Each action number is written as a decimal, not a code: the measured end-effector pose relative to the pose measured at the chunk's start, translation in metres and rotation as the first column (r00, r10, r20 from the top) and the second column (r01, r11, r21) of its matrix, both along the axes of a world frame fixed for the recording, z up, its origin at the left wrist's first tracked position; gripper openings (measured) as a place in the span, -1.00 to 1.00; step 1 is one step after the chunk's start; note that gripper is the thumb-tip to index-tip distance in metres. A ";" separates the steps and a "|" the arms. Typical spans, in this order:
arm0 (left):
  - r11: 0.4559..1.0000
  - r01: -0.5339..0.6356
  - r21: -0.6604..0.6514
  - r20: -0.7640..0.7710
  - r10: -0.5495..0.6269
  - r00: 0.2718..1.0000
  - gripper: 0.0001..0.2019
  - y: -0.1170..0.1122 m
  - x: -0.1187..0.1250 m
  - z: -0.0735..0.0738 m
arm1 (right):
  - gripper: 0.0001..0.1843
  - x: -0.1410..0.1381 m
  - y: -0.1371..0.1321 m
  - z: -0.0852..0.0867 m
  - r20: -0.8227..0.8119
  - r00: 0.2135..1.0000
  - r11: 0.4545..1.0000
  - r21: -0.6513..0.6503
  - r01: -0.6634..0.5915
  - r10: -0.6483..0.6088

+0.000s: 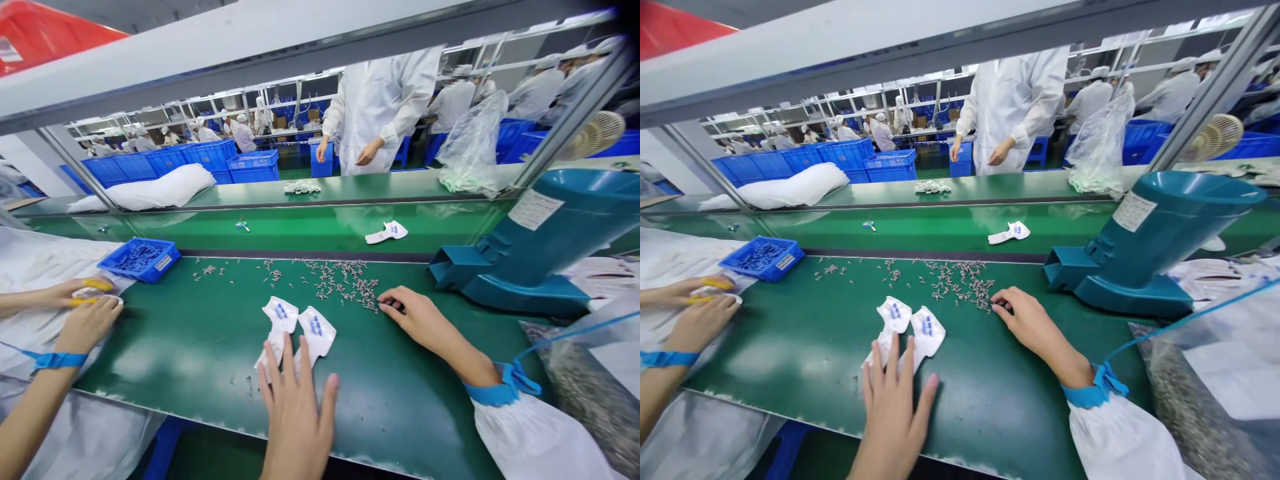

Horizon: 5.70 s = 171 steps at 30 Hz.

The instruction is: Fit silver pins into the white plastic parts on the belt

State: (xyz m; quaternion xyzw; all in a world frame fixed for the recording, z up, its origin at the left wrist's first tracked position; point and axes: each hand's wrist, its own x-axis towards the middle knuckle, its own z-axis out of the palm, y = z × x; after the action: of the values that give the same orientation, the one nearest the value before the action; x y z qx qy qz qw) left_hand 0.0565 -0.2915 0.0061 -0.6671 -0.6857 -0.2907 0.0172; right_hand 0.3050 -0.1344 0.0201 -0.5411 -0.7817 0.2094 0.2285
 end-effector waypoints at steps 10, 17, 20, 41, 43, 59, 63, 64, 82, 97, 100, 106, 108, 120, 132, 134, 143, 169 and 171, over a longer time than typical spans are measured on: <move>0.954 0.263 -0.143 0.020 -0.263 0.965 -0.65 -0.007 -0.001 0.020 | -0.65 -0.002 0.000 0.004 -0.019 0.998 0.997 0.039 0.065 -0.064; 0.938 0.323 -0.123 0.083 -0.314 0.946 -0.68 -0.002 0.010 0.026 | -0.68 -0.002 0.001 0.002 -0.011 0.999 0.998 0.038 0.043 -0.043; 0.922 0.364 -0.133 0.101 -0.353 0.930 -0.70 0.004 0.006 0.028 | -0.69 -0.002 0.000 0.001 -0.044 0.998 0.999 0.017 0.049 -0.049; 0.911 0.412 -0.033 0.173 -0.401 0.900 -0.80 0.059 0.027 0.049 | -0.63 -0.016 -0.008 0.019 -0.530 0.839 0.965 -0.260 -0.027 -0.120; 0.913 0.408 -0.026 0.208 -0.394 0.895 -0.78 0.067 0.032 0.049 | -0.60 -0.021 -0.011 0.023 -0.632 0.760 0.939 -0.333 -0.089 -0.152; 0.854 0.517 0.058 0.355 -0.502 0.789 -0.92 0.090 0.034 0.056 | -0.61 -0.025 -0.023 0.037 -0.730 0.668 0.837 -0.452 -0.309 -0.147; 0.839 0.543 0.032 0.443 -0.499 0.745 -0.92 0.089 0.035 0.058 | -0.64 -0.026 -0.025 0.043 -0.758 0.635 0.826 -0.448 -0.341 -0.149; 0.831 0.555 0.031 0.462 -0.504 0.729 -0.91 0.088 0.036 0.057 | -0.64 -0.027 -0.026 0.044 -0.766 0.625 0.818 -0.451 -0.356 -0.151; 0.819 0.556 0.142 0.900 -0.340 0.272 -0.77 0.083 0.062 0.060 | -0.63 -0.042 -0.035 0.038 -0.880 0.474 0.936 -0.187 -0.297 -0.026; 0.919 0.392 -0.033 0.452 -0.336 0.826 -0.82 0.081 0.037 0.059 | -0.74 -0.036 -0.028 0.040 -0.674 0.736 0.989 -0.143 -0.045 -0.064; 0.970 0.236 -0.061 0.186 -0.222 0.957 -0.82 0.088 0.021 0.051 | -0.77 -0.037 -0.027 0.036 -0.591 0.803 0.970 -0.227 -0.081 -0.071; 0.971 0.215 -0.105 0.041 -0.212 0.976 -0.77 0.093 -0.005 0.047 | -0.83 -0.037 -0.029 0.032 -0.455 0.890 0.936 -0.301 -0.182 0.027; 0.950 0.284 -0.127 0.050 -0.280 0.959 -0.74 0.080 -0.013 0.049 | -0.83 -0.036 -0.031 0.035 -0.413 0.908 0.921 -0.326 -0.214 0.065; 0.783 0.553 -0.284 0.109 -0.547 0.830 -0.45 0.019 -0.024 0.038 | -0.83 -0.069 -0.080 0.063 -0.007 0.947 0.846 -0.449 -0.289 0.320; 0.786 0.568 -0.246 0.184 -0.537 0.823 -0.38 0.017 -0.025 0.029 | -0.81 -0.083 -0.077 0.062 0.169 0.937 0.836 -0.519 -0.180 0.306; 0.788 0.569 -0.236 0.188 -0.537 0.822 -0.38 0.017 -0.024 0.029 | -0.80 -0.086 -0.079 0.065 0.223 0.931 0.848 -0.511 -0.142 0.290; 0.789 0.570 -0.229 0.190 -0.538 0.821 -0.39 0.017 -0.024 0.027 | -0.87 -0.094 -0.079 0.073 0.345 0.898 0.866 -0.495 -0.074 0.274; 0.875 0.452 -0.173 0.055 -0.450 0.892 -0.44 0.015 -0.022 0.026 | -0.87 -0.096 0.008 0.030 0.243 0.941 0.968 -0.144 -0.205 0.236; 0.884 0.449 -0.130 0.069 -0.443 0.894 -0.48 0.014 -0.022 0.025 | -0.86 -0.092 0.001 0.038 0.179 0.956 0.965 -0.165 -0.205 0.234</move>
State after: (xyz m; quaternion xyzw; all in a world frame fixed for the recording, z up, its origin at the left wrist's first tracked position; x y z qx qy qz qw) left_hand 0.0340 -0.2771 0.0314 -0.8008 -0.5332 -0.2496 -0.1104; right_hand 0.2129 -0.1336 0.0585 -0.4839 -0.8387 0.2349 0.0855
